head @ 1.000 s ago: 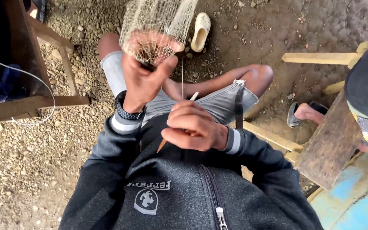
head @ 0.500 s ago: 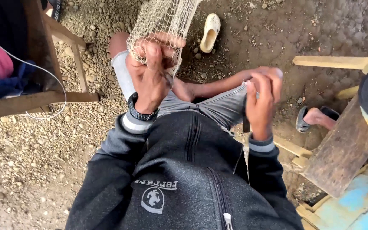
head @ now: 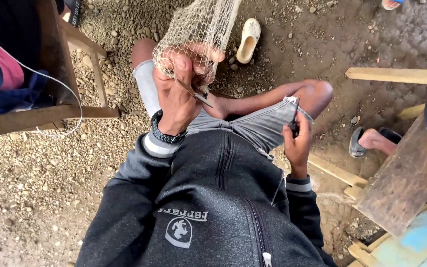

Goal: The person is repairing a fishing net by weaving new mesh using a wooden shuttle and twine.

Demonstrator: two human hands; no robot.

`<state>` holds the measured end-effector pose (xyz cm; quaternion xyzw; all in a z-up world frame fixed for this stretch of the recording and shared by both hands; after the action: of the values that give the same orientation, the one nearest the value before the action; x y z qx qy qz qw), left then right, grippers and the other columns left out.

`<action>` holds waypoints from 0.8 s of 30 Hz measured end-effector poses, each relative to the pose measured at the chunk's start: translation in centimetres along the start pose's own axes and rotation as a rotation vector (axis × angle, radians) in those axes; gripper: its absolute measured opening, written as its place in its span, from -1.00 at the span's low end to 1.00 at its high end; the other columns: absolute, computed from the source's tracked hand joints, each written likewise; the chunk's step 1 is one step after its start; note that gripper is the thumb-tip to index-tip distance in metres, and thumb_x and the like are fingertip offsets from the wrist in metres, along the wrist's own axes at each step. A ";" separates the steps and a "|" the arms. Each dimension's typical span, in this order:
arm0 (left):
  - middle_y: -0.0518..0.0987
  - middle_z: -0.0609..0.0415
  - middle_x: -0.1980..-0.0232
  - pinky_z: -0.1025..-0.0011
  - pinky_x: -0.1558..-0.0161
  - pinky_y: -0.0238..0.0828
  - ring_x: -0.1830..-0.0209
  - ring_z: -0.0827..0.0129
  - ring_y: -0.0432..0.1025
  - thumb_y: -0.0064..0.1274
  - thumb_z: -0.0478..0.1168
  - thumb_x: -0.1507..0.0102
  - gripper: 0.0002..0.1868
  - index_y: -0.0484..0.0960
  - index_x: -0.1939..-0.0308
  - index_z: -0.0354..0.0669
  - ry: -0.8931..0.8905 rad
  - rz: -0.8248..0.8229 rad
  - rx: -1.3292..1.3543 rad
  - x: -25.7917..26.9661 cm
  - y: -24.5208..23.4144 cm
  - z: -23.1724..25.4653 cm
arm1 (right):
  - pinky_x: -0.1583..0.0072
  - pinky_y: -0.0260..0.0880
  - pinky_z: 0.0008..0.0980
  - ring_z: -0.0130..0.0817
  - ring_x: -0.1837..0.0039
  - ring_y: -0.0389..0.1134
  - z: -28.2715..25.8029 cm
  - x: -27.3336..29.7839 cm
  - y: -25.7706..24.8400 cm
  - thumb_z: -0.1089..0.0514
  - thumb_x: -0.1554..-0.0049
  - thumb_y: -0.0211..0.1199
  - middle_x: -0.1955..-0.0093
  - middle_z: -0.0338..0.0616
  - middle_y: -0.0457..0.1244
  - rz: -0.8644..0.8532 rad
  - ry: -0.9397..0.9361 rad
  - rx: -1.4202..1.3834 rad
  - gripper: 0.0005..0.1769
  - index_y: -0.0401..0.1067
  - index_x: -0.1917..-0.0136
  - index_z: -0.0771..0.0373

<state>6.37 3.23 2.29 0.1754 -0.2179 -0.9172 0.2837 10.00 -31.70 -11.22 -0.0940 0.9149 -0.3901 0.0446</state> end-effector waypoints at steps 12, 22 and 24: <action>0.40 0.28 0.57 0.56 0.61 0.16 0.64 0.63 0.22 0.04 -0.06 -0.38 -0.65 0.50 0.50 -0.01 -0.099 -0.057 0.289 0.9 0.9 -1.4 | 0.08 0.43 -0.44 -0.26 0.13 0.47 -23.7 -1.8 -1.5 0.11 -0.43 -0.09 0.18 -0.05 0.39 -0.087 -0.644 -0.448 -0.69 0.27 -0.21 0.44; 0.50 -0.18 0.54 0.28 0.61 0.52 0.68 0.26 0.45 0.07 -0.27 -0.35 -0.76 0.50 0.36 -0.35 -0.077 0.004 0.531 1.3 5.0 3.0 | 0.31 0.22 -0.46 -0.38 0.37 0.22 -25.2 -3.4 0.2 0.30 -0.36 0.00 0.19 -0.01 0.40 -0.044 -0.751 -0.605 -0.81 0.37 -0.16 0.43; 0.45 -0.23 0.54 0.14 0.62 0.50 0.67 0.16 0.44 0.03 -0.33 -0.37 -0.79 0.47 0.33 -0.40 -0.057 -0.017 0.604 1.6 3.8 1.0 | 0.30 0.20 -0.45 -0.38 0.35 0.22 -25.0 -3.5 0.3 0.30 -0.36 -0.02 0.17 -0.01 0.40 -0.039 -0.746 -0.588 -0.80 0.37 -0.18 0.42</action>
<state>6.33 -0.29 4.73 0.2280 -0.4872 -0.8177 0.2049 9.55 -13.13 5.84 -0.2533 0.9062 -0.0548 0.3341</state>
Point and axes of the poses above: each hand's wrist, its own x-axis away from the middle knuckle, its own y-axis out of the palm, z = x × y, the point moved 7 cm from there along -x, towards the middle knuckle
